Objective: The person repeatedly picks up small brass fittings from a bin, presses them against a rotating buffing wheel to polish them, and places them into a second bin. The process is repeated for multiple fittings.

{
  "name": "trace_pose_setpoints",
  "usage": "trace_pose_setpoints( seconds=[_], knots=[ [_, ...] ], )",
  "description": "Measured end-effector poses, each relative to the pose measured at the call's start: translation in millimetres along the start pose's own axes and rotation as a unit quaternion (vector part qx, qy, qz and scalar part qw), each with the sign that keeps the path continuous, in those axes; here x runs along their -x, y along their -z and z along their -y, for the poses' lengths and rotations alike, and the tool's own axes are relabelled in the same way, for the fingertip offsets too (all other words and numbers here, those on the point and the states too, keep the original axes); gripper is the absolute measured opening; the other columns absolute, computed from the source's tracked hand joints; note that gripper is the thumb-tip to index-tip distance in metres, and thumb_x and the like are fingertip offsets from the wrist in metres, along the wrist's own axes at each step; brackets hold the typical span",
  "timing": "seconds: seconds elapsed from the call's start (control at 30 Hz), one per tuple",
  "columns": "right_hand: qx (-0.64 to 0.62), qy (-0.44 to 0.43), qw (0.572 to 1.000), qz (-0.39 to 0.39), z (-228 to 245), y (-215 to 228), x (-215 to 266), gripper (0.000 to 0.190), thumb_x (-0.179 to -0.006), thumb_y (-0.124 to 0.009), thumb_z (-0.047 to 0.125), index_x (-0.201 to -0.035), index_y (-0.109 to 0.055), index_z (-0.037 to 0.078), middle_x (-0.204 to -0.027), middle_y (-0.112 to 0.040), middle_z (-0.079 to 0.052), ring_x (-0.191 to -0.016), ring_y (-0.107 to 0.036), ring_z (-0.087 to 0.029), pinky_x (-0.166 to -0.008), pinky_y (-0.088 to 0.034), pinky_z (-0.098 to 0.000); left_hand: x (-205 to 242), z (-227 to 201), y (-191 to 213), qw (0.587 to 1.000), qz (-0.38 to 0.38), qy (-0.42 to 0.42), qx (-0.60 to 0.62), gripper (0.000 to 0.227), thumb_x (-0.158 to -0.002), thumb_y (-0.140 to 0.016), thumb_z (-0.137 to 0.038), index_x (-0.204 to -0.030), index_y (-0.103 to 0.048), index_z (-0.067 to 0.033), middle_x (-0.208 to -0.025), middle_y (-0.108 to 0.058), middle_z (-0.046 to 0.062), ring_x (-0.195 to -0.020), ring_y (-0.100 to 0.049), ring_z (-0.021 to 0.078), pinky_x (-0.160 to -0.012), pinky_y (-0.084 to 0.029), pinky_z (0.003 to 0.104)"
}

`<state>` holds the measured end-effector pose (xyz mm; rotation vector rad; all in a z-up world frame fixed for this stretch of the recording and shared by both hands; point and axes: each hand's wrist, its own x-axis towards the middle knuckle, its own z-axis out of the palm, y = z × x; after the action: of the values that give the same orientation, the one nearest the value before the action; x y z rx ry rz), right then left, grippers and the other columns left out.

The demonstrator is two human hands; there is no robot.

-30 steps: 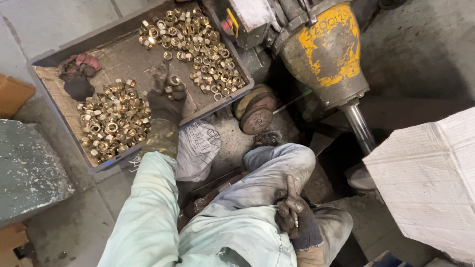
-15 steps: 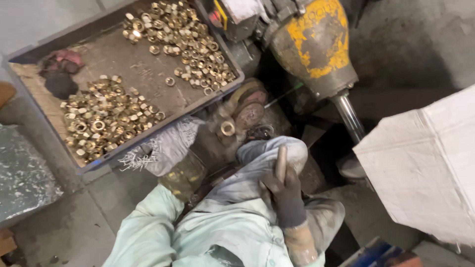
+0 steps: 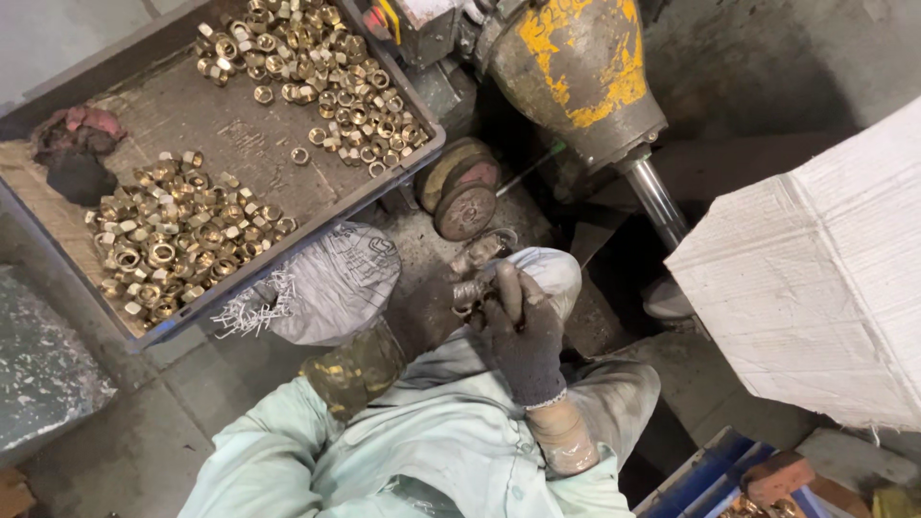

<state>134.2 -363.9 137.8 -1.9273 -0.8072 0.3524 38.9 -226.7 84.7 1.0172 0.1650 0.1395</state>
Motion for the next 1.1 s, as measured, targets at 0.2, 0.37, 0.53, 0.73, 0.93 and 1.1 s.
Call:
trace_pose_setpoints(
  seconds=[0.2, 0.37, 0.53, 0.73, 0.93, 1.1],
  knots=[
    [-0.091, -0.049, 0.994, 0.029, -38.3, 4.7, -0.6, 0.042, -0.089, -0.074, 0.008, -0.128, -0.06, -0.002, -0.111, -0.068, -0.013, -0.098, -0.068, -0.019, -0.085, -0.058, -0.0306, 6.3, 11.9, -9.3, 0.956, -0.068, 0.051, 0.279, 0.038, -0.112, -0.056, -0.01, -0.148, -0.053, 0.001, -0.118, -0.068, 0.011, -0.095, -0.064, 0.0172, -0.073, -0.05, 0.028],
    [-0.196, -0.115, 0.973, 0.021, -55.4, 1.7, 7.8, 0.029, -0.097, -0.062, 0.014, -0.123, -0.061, 0.001, -0.117, -0.069, -0.007, -0.096, -0.068, -0.016, -0.082, -0.059, -0.0281, 20.4, 5.2, -10.4, 0.91, -0.062, -0.157, -0.379, 0.035, -0.105, -0.057, -0.011, -0.139, -0.06, -0.0053, -0.13, -0.068, 0.011, -0.112, -0.068, 0.0196, -0.094, -0.055, 0.03],
    [-0.153, -0.097, 0.983, 0.029, -40.2, 6.2, 5.8, 0.026, -0.088, -0.073, 0.002, -0.112, -0.065, -0.007, -0.105, -0.069, -0.012, -0.093, -0.07, -0.019, -0.081, -0.06, -0.0305, -0.6, 8.6, -12.2, 0.905, 0.066, 0.029, 0.419, 0.027, -0.112, -0.057, -0.011, -0.138, -0.054, -0.0039, -0.123, -0.06, 0.009, -0.117, -0.058, 0.0203, -0.102, -0.05, 0.032],
    [-0.266, -0.211, 0.94, 0.035, -0.2, 30.7, 5.2, 0.034, -0.08, -0.068, -0.005, -0.113, -0.063, -0.008, -0.097, -0.069, -0.012, -0.08, -0.069, -0.02, -0.07, -0.058, -0.0299, -6.7, 7.3, 0.9, 0.881, -0.066, 0.141, 0.448, 0.031, -0.091, -0.054, -0.019, -0.119, -0.057, -0.0059, -0.116, -0.063, 0.012, -0.115, -0.06, 0.0235, -0.099, -0.052, 0.033],
    [-0.309, -0.219, 0.924, -0.051, -1.1, 48.5, 22.2, 0.028, -0.085, -0.06, -0.003, -0.112, -0.057, -0.005, -0.098, -0.067, -0.014, -0.077, -0.066, -0.02, -0.065, -0.058, -0.031, -21.4, -29.0, 93.1, 0.893, -0.376, 0.087, 0.232, 0.022, -0.091, -0.058, -0.014, -0.111, -0.064, -0.0058, -0.094, -0.065, 0.008, -0.08, -0.06, 0.0185, -0.066, -0.05, 0.03],
    [-0.498, -0.265, 0.823, -0.065, -19.8, 56.8, 48.6, 0.033, -0.085, -0.05, -0.01, -0.117, -0.054, -0.003, -0.099, -0.062, -0.015, -0.076, -0.06, -0.019, -0.067, -0.055, -0.031, -12.3, -59.4, 217.7, 0.743, -0.524, 0.034, -0.416, 0.039, -0.092, -0.067, -0.015, -0.129, -0.068, -0.0047, -0.115, -0.074, 0.013, -0.098, -0.075, 0.0226, -0.084, -0.061, 0.034]
  ],
)
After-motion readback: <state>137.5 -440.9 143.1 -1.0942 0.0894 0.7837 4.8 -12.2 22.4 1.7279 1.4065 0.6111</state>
